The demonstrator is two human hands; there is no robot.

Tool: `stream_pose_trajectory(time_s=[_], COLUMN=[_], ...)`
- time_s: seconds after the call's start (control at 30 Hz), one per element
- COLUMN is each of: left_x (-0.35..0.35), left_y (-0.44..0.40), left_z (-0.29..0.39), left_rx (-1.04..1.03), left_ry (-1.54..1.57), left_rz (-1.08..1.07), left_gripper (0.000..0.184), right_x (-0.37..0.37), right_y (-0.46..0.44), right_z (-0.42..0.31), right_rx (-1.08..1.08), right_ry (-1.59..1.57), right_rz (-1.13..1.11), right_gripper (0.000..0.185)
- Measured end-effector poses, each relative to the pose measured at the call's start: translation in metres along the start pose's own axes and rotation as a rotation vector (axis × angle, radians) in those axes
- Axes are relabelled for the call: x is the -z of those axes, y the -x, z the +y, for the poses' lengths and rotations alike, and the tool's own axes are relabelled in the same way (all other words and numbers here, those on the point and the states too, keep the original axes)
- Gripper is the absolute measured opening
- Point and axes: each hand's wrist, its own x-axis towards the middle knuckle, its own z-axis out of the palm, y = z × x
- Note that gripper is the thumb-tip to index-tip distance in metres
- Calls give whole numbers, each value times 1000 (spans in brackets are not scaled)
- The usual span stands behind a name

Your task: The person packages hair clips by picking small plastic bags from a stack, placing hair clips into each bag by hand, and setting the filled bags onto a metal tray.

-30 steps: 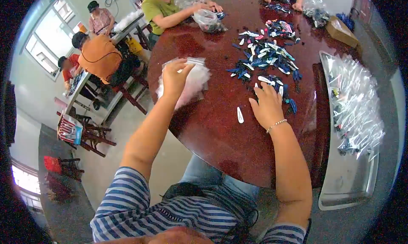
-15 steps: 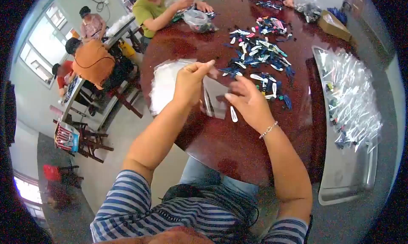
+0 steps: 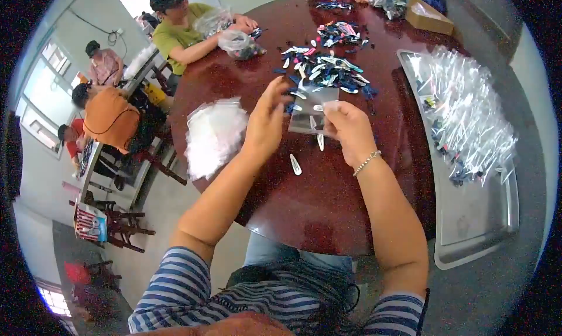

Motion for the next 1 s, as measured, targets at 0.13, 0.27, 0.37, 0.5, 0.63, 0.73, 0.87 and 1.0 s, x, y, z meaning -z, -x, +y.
stream_pose_trajectory(time_s=[0.13,0.27,0.37,0.5,0.63,0.73,0.87,1.0], left_x=[-4,-6,-9,-8,-4,-1,-6,-4], left_y=[2,-11,-16,-11,-3,0,4,4], left_z=[26,25,23,16,8,16,8,7], left_rx=[-526,-165,248,474,464,328,138,-130], left_ry=[-474,-153,164,431,386,63,36,-62], left_rz=[-281,-279,-128,-95,-130,-194,-222,-226], left_gripper=[34,14,14,14,12,9,8,9], right_x=[4,-3,0,-6,-18,-27,-28,-27], right_y=[-1,4,-3,2,18,17,15,19], right_z=[-5,-14,-11,-10,-26,-24,-18,-20], right_rx=[-43,-104,38,441,1043,1212,1207,1177], right_ry=[8,4,89,348,978,1139,1272,1291], right_rz=[10,40,175,236,122,-5,-23,-36], right_gripper=[23,24,24,19,18,23,26,23])
